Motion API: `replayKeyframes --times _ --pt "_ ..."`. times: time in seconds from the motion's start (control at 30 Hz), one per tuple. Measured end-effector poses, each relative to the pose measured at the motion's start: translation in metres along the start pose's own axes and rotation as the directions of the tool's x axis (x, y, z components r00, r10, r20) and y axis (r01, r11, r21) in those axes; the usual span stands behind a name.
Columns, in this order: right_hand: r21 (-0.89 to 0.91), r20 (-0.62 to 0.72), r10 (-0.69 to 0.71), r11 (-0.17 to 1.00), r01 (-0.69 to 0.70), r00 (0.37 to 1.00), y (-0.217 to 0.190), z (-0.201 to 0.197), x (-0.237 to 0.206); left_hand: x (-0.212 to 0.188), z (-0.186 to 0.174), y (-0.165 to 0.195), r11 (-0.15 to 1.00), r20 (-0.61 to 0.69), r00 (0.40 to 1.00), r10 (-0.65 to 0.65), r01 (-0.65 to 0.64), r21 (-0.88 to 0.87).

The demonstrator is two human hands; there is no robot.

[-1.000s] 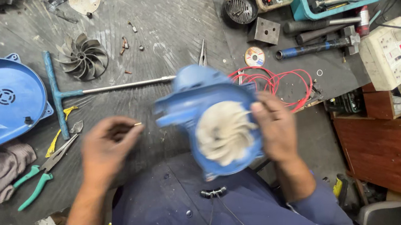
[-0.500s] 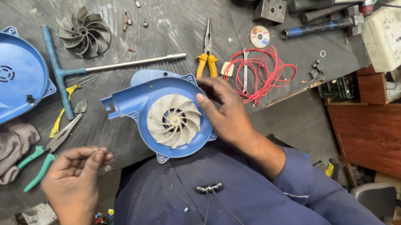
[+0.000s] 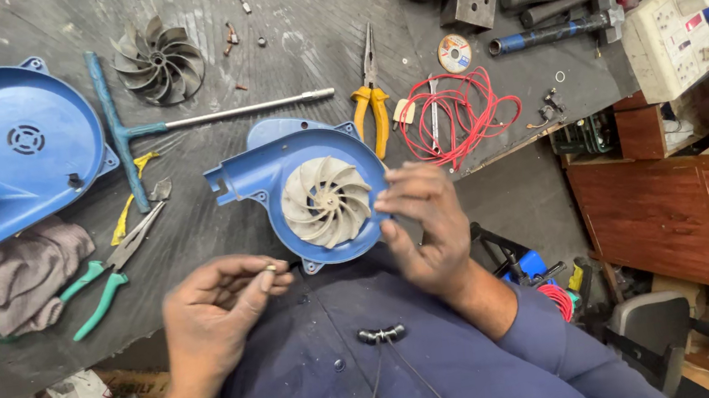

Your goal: The person cleans a white plastic impeller with a cloth and a small brush, then fits the impeller into a blue blower housing on the workbench. They then open a plastic hardware organizer, take screws, and begin fastening the housing.

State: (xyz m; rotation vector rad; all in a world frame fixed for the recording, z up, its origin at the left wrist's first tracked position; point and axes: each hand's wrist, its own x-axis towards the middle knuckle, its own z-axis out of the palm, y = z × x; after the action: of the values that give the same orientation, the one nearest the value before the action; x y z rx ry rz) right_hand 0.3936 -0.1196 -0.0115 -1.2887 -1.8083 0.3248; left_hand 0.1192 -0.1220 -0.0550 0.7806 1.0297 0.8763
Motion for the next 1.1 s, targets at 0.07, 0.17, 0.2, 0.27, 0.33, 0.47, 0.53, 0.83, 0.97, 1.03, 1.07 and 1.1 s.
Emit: replayKeyframes --times 0.07,0.17,0.2,0.27,0.33,0.47,0.53,0.83,0.97,1.03,1.07,1.1 --pt "0.038 0.03 -0.038 0.999 0.037 0.999 -0.016 0.004 0.002 -0.001 0.002 0.004 0.998 0.076 0.997 -0.016 0.021 -0.063" --pt "0.146 0.126 -0.084 0.987 0.065 0.988 -0.034 0.013 0.008 -0.003 0.003 0.009 0.996 0.147 0.988 -0.036 0.048 -0.078" --pt "0.188 0.165 -0.097 0.98 0.065 0.981 -0.039 0.016 0.009 -0.004 0.003 0.01 0.996 0.164 0.986 -0.03 0.043 -0.08" --pt "0.209 0.187 -0.125 0.974 0.085 0.974 -0.046 0.027 0.013 -0.006 0.002 0.009 0.996 0.197 0.98 -0.012 0.028 -0.083" --pt "0.211 0.199 -0.139 0.973 0.097 0.97 -0.05 0.036 0.015 -0.01 0.0 0.006 0.994 0.19 0.981 -0.032 0.052 -0.099" --pt "0.214 0.232 -0.207 0.964 0.158 0.95 -0.056 0.045 0.019 -0.023 -0.001 -0.002 0.999 0.092 0.996 0.006 -0.003 -0.04" --pt "0.233 0.258 -0.276 0.948 0.217 0.926 -0.059 0.049 0.021 -0.036 0.001 -0.006 0.999 0.029 1.0 -0.006 0.008 -0.047" --pt "0.487 0.364 -0.581 0.785 0.382 0.728 -0.071 0.078 0.018 -0.103 0.02 -0.054 0.993 -0.406 0.914 0.022 -0.065 -0.095" --pt "0.597 0.39 -0.678 0.701 0.389 0.623 -0.082 0.09 0.006 -0.132 0.028 -0.082 0.976 -0.549 0.836 0.006 -0.125 -0.181" --pt "0.634 0.397 -0.719 0.664 0.396 0.57 -0.089 0.098 0.0 -0.144 0.028 -0.091 0.95 -0.591 0.806 -0.023 -0.167 -0.265" --pt "0.653 0.404 -0.737 0.647 0.393 0.542 -0.094 0.101 -0.005 -0.154 0.031 -0.095 0.93 -0.62 0.783 -0.048 -0.192 -0.313" --pt "0.681 0.409 -0.76 0.623 0.385 0.506 -0.099 0.104 -0.011 -0.165 0.033 -0.098 0.958 -0.66 0.751 -0.002 -0.188 -0.217"
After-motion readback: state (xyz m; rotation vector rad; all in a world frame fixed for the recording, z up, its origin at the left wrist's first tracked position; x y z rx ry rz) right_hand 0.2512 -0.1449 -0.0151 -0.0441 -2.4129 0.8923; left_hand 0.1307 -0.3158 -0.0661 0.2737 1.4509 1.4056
